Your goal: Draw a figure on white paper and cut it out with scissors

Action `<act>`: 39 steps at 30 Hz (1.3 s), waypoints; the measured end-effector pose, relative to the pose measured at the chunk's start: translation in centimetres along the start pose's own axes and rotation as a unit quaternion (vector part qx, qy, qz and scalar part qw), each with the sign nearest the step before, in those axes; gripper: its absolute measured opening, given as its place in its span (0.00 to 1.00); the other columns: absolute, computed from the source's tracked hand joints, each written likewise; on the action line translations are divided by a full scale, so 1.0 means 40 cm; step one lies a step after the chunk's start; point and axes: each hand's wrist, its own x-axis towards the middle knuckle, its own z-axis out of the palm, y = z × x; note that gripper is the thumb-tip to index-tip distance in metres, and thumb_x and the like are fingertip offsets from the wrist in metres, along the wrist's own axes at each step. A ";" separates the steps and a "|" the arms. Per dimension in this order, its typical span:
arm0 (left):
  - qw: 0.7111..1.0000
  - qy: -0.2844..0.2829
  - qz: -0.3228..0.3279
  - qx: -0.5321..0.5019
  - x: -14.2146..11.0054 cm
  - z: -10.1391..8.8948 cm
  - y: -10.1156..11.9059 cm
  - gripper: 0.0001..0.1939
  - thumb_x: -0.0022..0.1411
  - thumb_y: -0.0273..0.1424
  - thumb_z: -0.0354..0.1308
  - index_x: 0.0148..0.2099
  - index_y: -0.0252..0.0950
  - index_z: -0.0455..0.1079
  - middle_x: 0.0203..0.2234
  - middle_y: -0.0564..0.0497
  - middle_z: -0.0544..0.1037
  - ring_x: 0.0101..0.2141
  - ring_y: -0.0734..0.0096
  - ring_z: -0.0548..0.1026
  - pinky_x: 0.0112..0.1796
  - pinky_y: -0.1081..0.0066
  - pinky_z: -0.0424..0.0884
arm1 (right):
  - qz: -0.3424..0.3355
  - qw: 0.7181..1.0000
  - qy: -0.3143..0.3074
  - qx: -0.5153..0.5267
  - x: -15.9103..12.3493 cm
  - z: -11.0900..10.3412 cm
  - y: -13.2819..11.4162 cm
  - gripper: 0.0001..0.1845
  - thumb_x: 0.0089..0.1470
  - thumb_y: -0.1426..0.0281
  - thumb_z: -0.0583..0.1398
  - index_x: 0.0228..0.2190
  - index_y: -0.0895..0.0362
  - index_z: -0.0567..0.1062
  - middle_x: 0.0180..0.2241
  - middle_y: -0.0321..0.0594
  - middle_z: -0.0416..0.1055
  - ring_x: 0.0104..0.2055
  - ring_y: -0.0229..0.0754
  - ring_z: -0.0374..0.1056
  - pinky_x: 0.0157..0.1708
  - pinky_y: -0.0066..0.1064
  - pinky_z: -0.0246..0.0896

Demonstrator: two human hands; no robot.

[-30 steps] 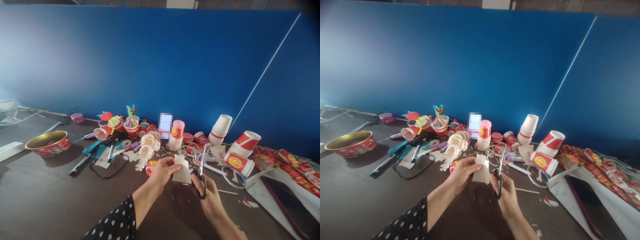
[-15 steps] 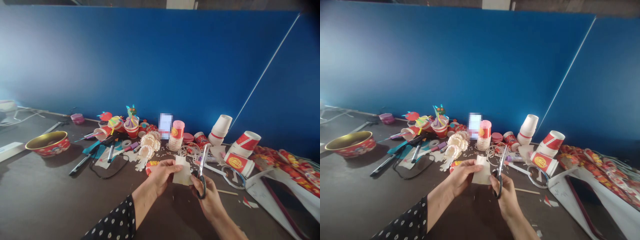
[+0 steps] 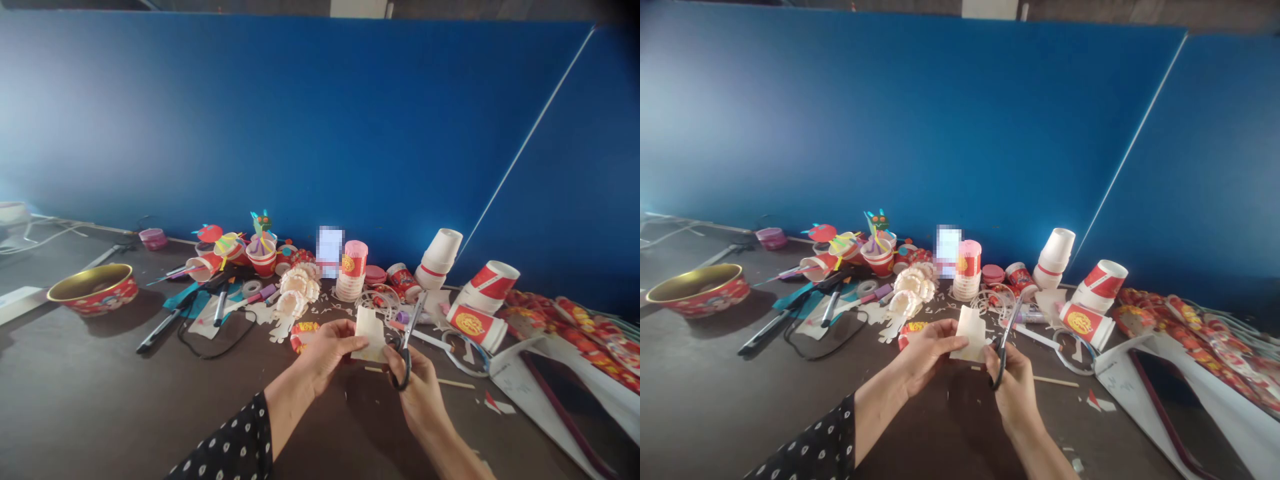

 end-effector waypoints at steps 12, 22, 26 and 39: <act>0.999 0.051 0.010 -0.013 -0.001 0.000 0.016 0.10 0.38 0.26 0.63 0.26 0.32 0.67 0.17 0.53 0.71 0.21 0.75 0.68 0.26 0.74 0.60 | 0.010 1.000 0.018 0.003 0.008 -0.013 -0.001 0.14 0.44 0.62 0.62 0.17 0.58 0.69 0.17 0.31 0.63 0.19 0.33 0.54 0.19 0.27 0.45; 0.999 0.020 -0.011 0.034 -0.009 0.005 0.015 0.08 0.38 0.25 0.62 0.26 0.29 0.72 0.18 0.50 0.74 0.22 0.73 0.70 0.28 0.73 0.64 | 0.011 1.000 0.010 0.015 0.008 -0.019 -0.004 0.13 0.44 0.63 0.62 0.18 0.59 0.71 0.16 0.31 0.58 0.19 0.33 0.51 0.19 0.26 0.47; 0.999 0.018 -0.021 0.021 -0.010 0.005 0.017 0.10 0.36 0.28 0.65 0.26 0.29 0.71 0.18 0.49 0.74 0.22 0.72 0.70 0.30 0.72 0.65 | 0.009 0.999 0.000 0.031 0.008 -0.018 0.003 0.10 0.42 0.65 0.64 0.19 0.59 0.73 0.16 0.31 0.60 0.19 0.33 0.52 0.19 0.26 0.48; 0.999 -0.042 0.002 -0.019 -0.009 0.025 -0.029 0.14 0.40 0.34 0.66 0.29 0.29 0.71 0.20 0.50 0.72 0.20 0.78 0.66 0.26 0.74 0.60 | -0.074 0.991 0.112 -0.008 0.004 -0.001 -0.028 0.12 0.40 0.62 0.64 0.19 0.57 0.72 0.18 0.34 0.66 0.22 0.38 0.60 0.25 0.29 0.56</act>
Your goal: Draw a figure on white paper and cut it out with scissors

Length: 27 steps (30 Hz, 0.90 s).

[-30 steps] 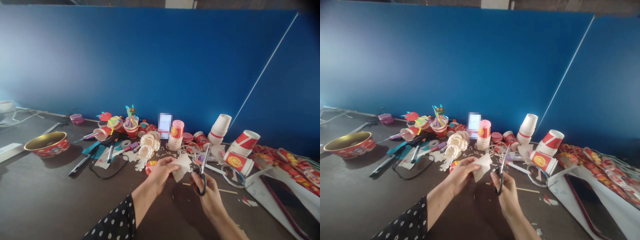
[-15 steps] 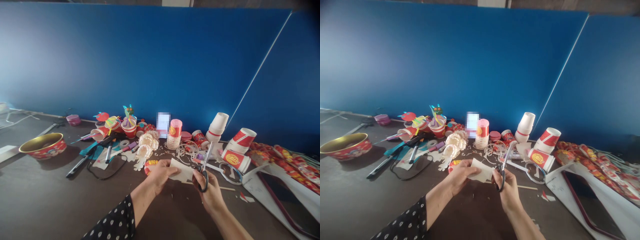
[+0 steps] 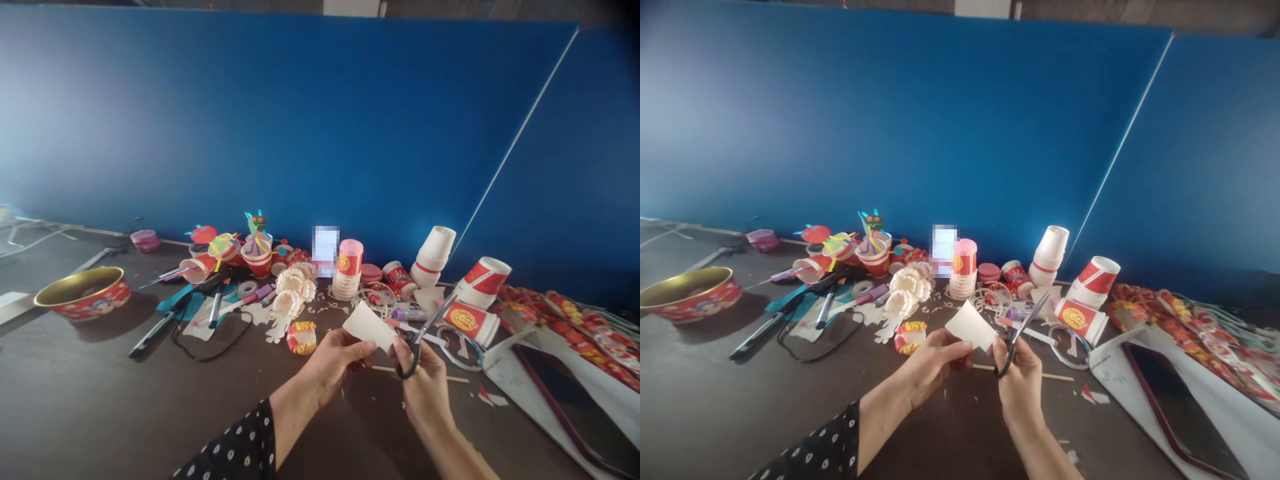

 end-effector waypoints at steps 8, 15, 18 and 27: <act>0.997 0.071 0.028 0.003 0.005 0.003 -0.006 0.10 0.40 0.30 0.65 0.26 0.28 0.71 0.17 0.50 0.72 0.19 0.77 0.66 0.25 0.73 0.60 | 0.020 0.998 -0.065 -0.016 -0.009 0.004 0.017 0.11 0.42 0.63 0.63 0.20 0.58 0.73 0.17 0.33 0.65 0.20 0.36 0.57 0.23 0.28 0.53; 0.990 0.129 0.059 0.022 0.019 -0.014 0.010 0.07 0.39 0.28 0.64 0.22 0.30 0.70 0.15 0.52 0.70 0.18 0.79 0.64 0.24 0.74 0.58 | 0.057 0.989 -0.133 -0.042 -0.009 0.009 -0.004 0.16 0.42 0.61 0.63 0.15 0.57 0.68 0.14 0.30 0.57 0.18 0.33 0.50 0.18 0.26 0.45; 0.982 0.164 0.089 0.028 0.025 -0.030 0.030 0.06 0.41 0.28 0.62 0.21 0.31 0.68 0.14 0.53 0.69 0.18 0.79 0.64 0.24 0.75 0.57 | 0.072 0.971 -0.191 -0.122 -0.008 0.008 -0.016 0.19 0.43 0.58 0.62 0.13 0.58 0.66 0.13 0.30 0.56 0.17 0.32 0.47 0.17 0.26 0.41; 0.974 0.191 0.122 0.001 0.033 -0.060 0.067 0.06 0.42 0.28 0.60 0.21 0.32 0.66 0.13 0.53 0.69 0.17 0.79 0.66 0.23 0.76 0.58 | 0.087 0.908 -0.311 -0.268 -0.013 0.004 -0.012 0.25 0.46 0.49 0.54 0.15 0.57 0.61 0.13 0.29 0.54 0.17 0.32 0.49 0.17 0.25 0.42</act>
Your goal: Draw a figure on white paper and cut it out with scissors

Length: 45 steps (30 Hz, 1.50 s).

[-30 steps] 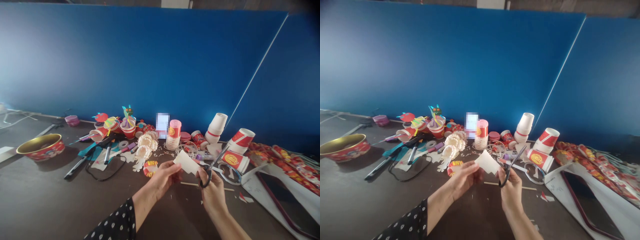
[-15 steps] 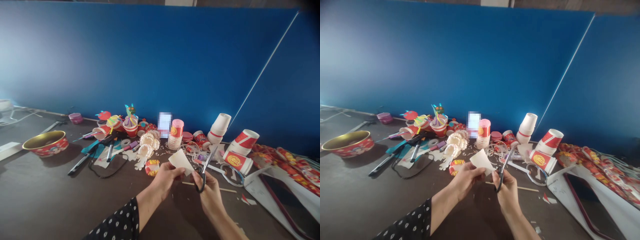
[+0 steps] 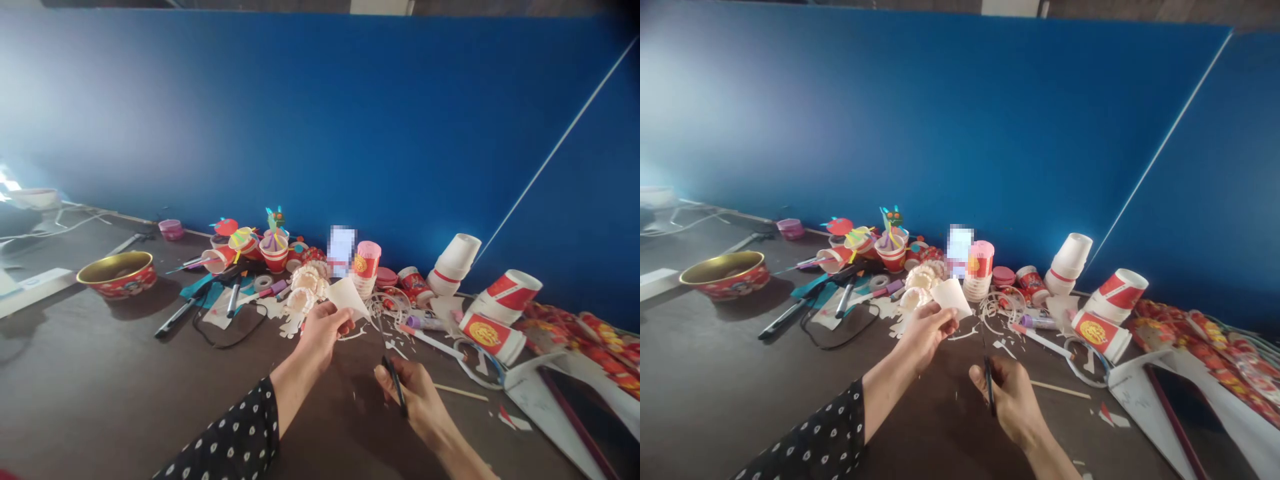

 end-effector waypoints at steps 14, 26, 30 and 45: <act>0.999 -0.011 -0.014 0.047 -0.019 0.021 -0.007 0.02 0.41 0.25 0.58 0.21 0.31 0.68 0.15 0.52 0.71 0.17 0.80 0.66 0.22 0.77 0.60 | -0.001 0.997 -0.067 0.027 0.000 0.009 0.010 0.27 0.45 0.47 0.53 0.15 0.58 0.60 0.13 0.29 0.53 0.16 0.31 0.47 0.16 0.25 0.39; 0.998 -0.030 -0.028 0.039 -0.020 0.020 -0.019 0.03 0.42 0.26 0.58 0.22 0.31 0.67 0.15 0.53 0.70 0.17 0.81 0.64 0.23 0.75 0.60 | 0.010 0.997 -0.061 0.052 -0.005 0.008 0.000 0.27 0.43 0.46 0.54 0.15 0.57 0.60 0.13 0.29 0.54 0.15 0.31 0.47 0.15 0.24 0.40; 0.998 -0.028 -0.033 0.045 -0.020 0.020 -0.021 0.04 0.42 0.26 0.59 0.22 0.31 0.67 0.15 0.52 0.70 0.17 0.80 0.64 0.23 0.75 0.59 | 0.013 0.997 -0.060 0.056 -0.004 0.009 0.006 0.27 0.43 0.46 0.54 0.15 0.57 0.60 0.12 0.29 0.54 0.15 0.31 0.47 0.15 0.24 0.40; 0.998 -0.032 -0.045 0.004 -0.032 0.031 -0.005 0.06 0.39 0.28 0.62 0.21 0.31 0.68 0.14 0.51 0.71 0.16 0.79 0.65 0.24 0.74 0.59 | 0.013 0.998 -0.048 0.044 -0.012 0.009 -0.013 0.28 0.41 0.44 0.53 0.14 0.57 0.59 0.13 0.30 0.53 0.16 0.31 0.46 0.16 0.25 0.39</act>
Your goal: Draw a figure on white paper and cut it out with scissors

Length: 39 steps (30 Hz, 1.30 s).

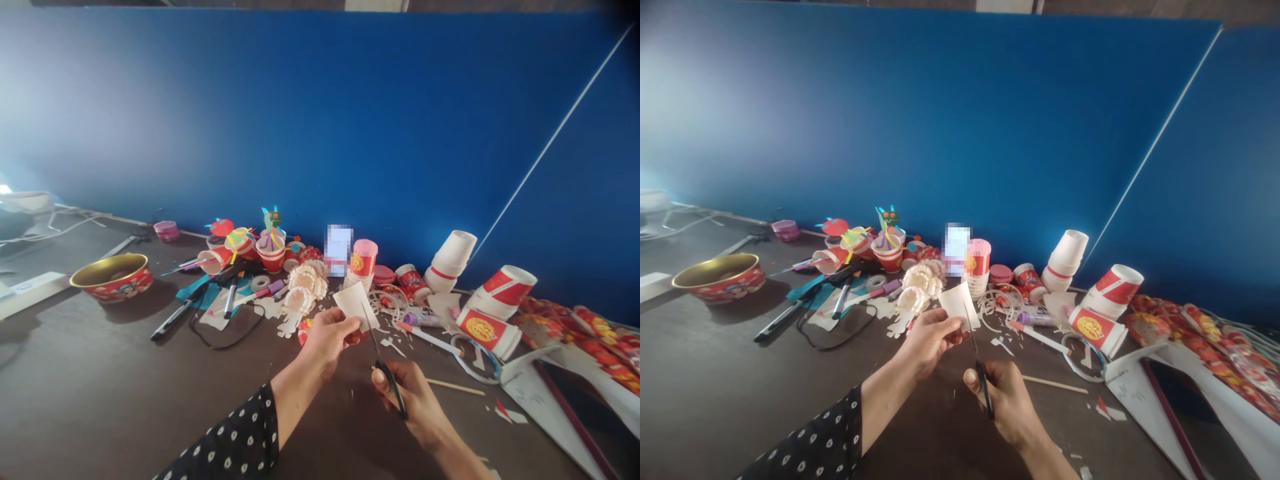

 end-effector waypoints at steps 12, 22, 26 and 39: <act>0.998 -0.025 -0.017 -0.048 -0.012 0.005 0.007 0.09 0.39 0.29 0.63 0.20 0.31 0.67 0.15 0.50 0.71 0.19 0.76 0.68 0.24 0.74 0.59 | 0.008 1.000 0.020 0.014 -0.005 0.006 -0.022 0.30 0.39 0.42 0.52 0.14 0.56 0.57 0.12 0.30 0.51 0.16 0.31 0.45 0.16 0.25 0.38; 0.999 -0.025 0.000 -0.036 -0.012 0.004 0.011 0.09 0.39 0.29 0.64 0.20 0.30 0.67 0.14 0.51 0.70 0.19 0.77 0.68 0.25 0.73 0.59 | -0.005 1.000 0.020 0.005 -0.002 0.001 -0.007 0.29 0.41 0.43 0.52 0.14 0.56 0.57 0.13 0.29 0.49 0.16 0.31 0.44 0.16 0.25 0.38; 0.999 -0.024 0.000 -0.037 -0.011 0.004 0.011 0.09 0.40 0.29 0.64 0.21 0.30 0.67 0.14 0.51 0.70 0.19 0.76 0.68 0.25 0.74 0.60 | -0.010 1.000 0.025 -0.012 -0.003 0.001 -0.012 0.29 0.42 0.43 0.52 0.14 0.56 0.57 0.13 0.29 0.49 0.16 0.31 0.44 0.16 0.25 0.38; 0.997 -0.027 0.008 -0.073 -0.007 0.000 0.017 0.11 0.40 0.30 0.65 0.28 0.30 0.71 0.19 0.51 0.73 0.19 0.77 0.69 0.26 0.74 0.61 | -0.011 0.999 0.024 -0.020 -0.001 -0.001 -0.007 0.28 0.43 0.44 0.52 0.14 0.55 0.55 0.13 0.28 0.47 0.16 0.31 0.43 0.15 0.25 0.38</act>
